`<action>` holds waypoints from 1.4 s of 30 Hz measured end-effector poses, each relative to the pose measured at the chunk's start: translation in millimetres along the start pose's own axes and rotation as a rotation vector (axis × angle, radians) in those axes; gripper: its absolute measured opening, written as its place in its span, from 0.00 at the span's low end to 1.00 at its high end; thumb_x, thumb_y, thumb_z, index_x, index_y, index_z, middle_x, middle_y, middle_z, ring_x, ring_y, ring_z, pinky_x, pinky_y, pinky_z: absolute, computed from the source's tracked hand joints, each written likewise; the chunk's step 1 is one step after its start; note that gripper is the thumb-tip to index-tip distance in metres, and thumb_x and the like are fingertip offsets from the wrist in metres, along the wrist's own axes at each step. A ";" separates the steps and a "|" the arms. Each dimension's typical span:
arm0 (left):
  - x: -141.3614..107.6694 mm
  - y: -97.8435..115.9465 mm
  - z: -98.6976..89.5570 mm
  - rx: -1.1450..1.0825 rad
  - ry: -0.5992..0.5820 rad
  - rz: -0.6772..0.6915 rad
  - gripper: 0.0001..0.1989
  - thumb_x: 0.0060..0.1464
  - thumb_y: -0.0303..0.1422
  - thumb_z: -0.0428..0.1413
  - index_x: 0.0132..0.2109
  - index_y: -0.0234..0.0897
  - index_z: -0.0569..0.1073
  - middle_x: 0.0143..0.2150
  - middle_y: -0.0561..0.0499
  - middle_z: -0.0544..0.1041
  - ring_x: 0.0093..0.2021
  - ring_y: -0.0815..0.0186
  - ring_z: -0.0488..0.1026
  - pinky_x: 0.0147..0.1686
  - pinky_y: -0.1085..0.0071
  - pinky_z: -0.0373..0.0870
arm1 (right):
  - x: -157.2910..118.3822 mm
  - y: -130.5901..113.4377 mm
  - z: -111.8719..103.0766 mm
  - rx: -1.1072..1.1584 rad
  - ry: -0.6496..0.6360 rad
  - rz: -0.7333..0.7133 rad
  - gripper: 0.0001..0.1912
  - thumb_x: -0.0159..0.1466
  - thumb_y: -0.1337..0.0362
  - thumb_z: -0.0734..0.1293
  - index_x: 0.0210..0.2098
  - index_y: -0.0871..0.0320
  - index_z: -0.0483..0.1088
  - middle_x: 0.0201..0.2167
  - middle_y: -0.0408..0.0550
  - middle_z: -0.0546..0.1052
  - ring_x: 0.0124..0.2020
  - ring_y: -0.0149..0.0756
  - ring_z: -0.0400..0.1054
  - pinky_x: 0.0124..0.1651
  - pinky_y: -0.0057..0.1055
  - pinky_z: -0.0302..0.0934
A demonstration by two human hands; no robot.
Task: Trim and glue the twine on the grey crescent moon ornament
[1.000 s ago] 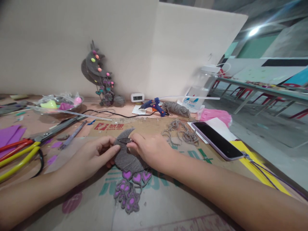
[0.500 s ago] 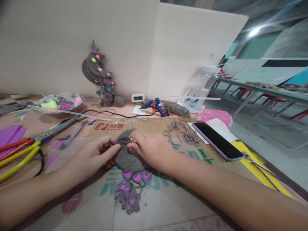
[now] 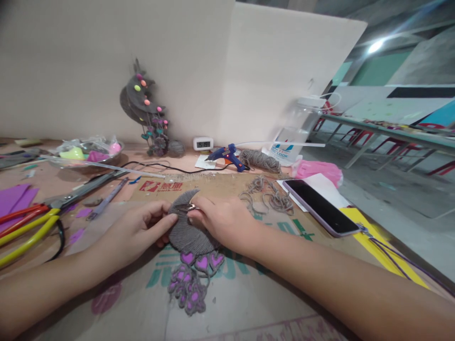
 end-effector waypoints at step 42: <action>0.0 2.4 -0.1 0.080 0.007 0.001 0.13 0.59 0.38 0.47 0.30 0.37 0.67 0.21 0.56 0.68 0.23 0.70 0.67 0.23 0.75 0.60 | 1.0 -1.2 -0.5 -0.025 -0.026 0.034 0.19 0.68 0.55 0.52 0.38 0.60 0.68 0.27 0.47 0.76 0.27 0.34 0.69 0.27 0.28 0.45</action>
Point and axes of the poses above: each hand's wrist, its own x-axis towards the middle knuckle, its own z-axis out of the palm, y = z × x, the point moved 4 cm from there along x, towards the middle knuckle
